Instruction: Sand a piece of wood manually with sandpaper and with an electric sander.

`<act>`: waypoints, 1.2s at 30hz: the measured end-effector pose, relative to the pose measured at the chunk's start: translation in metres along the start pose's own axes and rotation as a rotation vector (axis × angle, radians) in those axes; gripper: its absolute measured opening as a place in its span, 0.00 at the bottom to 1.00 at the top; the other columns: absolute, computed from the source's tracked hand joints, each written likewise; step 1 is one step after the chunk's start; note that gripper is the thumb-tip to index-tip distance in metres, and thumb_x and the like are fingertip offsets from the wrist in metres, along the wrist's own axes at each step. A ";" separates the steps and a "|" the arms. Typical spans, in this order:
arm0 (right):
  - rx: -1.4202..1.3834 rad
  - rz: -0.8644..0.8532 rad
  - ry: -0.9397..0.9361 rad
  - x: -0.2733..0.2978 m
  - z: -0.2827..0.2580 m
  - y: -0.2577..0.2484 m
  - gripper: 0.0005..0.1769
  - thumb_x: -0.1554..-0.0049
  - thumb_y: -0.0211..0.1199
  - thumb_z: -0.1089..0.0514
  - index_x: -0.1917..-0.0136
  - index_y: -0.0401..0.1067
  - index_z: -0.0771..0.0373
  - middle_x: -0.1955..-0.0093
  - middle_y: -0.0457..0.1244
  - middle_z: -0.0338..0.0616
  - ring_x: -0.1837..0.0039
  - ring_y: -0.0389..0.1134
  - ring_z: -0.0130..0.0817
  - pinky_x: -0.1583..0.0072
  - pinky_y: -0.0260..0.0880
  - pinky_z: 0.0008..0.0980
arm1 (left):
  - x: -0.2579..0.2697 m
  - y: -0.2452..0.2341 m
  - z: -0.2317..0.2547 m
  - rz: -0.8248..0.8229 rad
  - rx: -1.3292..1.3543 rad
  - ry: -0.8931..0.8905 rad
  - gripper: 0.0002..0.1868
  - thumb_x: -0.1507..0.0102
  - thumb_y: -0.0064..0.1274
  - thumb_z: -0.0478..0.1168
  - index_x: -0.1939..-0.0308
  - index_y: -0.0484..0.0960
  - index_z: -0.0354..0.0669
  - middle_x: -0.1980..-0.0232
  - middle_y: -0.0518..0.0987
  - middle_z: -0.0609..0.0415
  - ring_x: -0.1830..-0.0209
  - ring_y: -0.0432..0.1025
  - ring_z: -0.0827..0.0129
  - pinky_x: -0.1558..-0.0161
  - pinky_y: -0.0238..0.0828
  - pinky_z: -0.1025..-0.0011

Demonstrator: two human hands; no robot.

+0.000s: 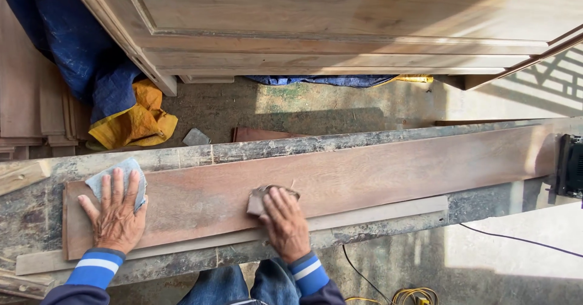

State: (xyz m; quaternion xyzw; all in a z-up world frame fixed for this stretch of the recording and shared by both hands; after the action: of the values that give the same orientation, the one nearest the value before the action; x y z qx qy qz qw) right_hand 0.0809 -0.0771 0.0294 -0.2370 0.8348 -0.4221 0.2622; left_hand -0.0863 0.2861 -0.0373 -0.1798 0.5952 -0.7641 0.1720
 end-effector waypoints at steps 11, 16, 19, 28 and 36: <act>0.349 0.160 0.515 0.010 0.352 -0.143 0.23 0.32 0.56 0.50 0.30 0.71 0.64 0.23 0.59 0.55 0.21 0.57 0.52 0.24 0.56 0.42 | -0.053 0.043 0.403 -0.556 0.051 0.459 0.47 0.38 0.50 0.62 0.20 0.48 0.53 0.15 0.38 0.50 0.16 0.32 0.54 0.24 0.19 0.37; 0.327 0.249 0.500 0.005 0.341 -0.153 0.22 0.33 0.57 0.53 0.31 0.72 0.68 0.24 0.60 0.59 0.22 0.57 0.53 0.23 0.56 0.44 | -0.053 0.112 0.549 -0.287 0.084 0.797 0.40 0.37 0.42 0.50 0.20 0.52 0.55 0.15 0.43 0.52 0.15 0.37 0.55 0.23 0.22 0.39; 0.305 0.185 0.474 0.010 0.339 -0.158 0.22 0.32 0.56 0.54 0.31 0.72 0.69 0.24 0.60 0.60 0.21 0.57 0.54 0.23 0.56 0.44 | -0.044 0.090 0.528 -0.193 -0.023 0.810 0.43 0.38 0.46 0.48 0.19 0.51 0.59 0.15 0.43 0.54 0.15 0.38 0.58 0.22 0.23 0.42; 0.281 0.239 0.436 0.001 0.335 -0.164 0.22 0.33 0.58 0.53 0.31 0.72 0.68 0.25 0.61 0.58 0.22 0.59 0.55 0.24 0.58 0.46 | -0.021 0.068 0.395 -0.514 -0.166 0.369 0.49 0.39 0.54 0.54 0.19 0.46 0.58 0.14 0.37 0.51 0.18 0.34 0.55 0.25 0.24 0.44; 0.260 0.208 0.420 0.003 0.335 -0.168 0.21 0.33 0.57 0.53 0.31 0.73 0.67 0.25 0.61 0.57 0.22 0.59 0.54 0.25 0.58 0.46 | -0.060 0.124 0.606 -0.208 0.087 0.783 0.45 0.41 0.45 0.38 0.19 0.49 0.55 0.15 0.43 0.50 0.16 0.38 0.57 0.20 0.29 0.56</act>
State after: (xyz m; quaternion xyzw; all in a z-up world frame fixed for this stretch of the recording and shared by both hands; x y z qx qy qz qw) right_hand 0.3218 -0.3624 -0.0015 -0.0215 0.8297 -0.5364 0.1533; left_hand 0.2632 -0.2273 -0.0245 0.0732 0.5616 -0.8125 -0.1384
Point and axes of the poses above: each hand's wrist, its own x-axis away from the middle knuckle, its own y-axis out of the palm, z = x × y, the point moved 8 cm from there along -x, towards the middle knuckle
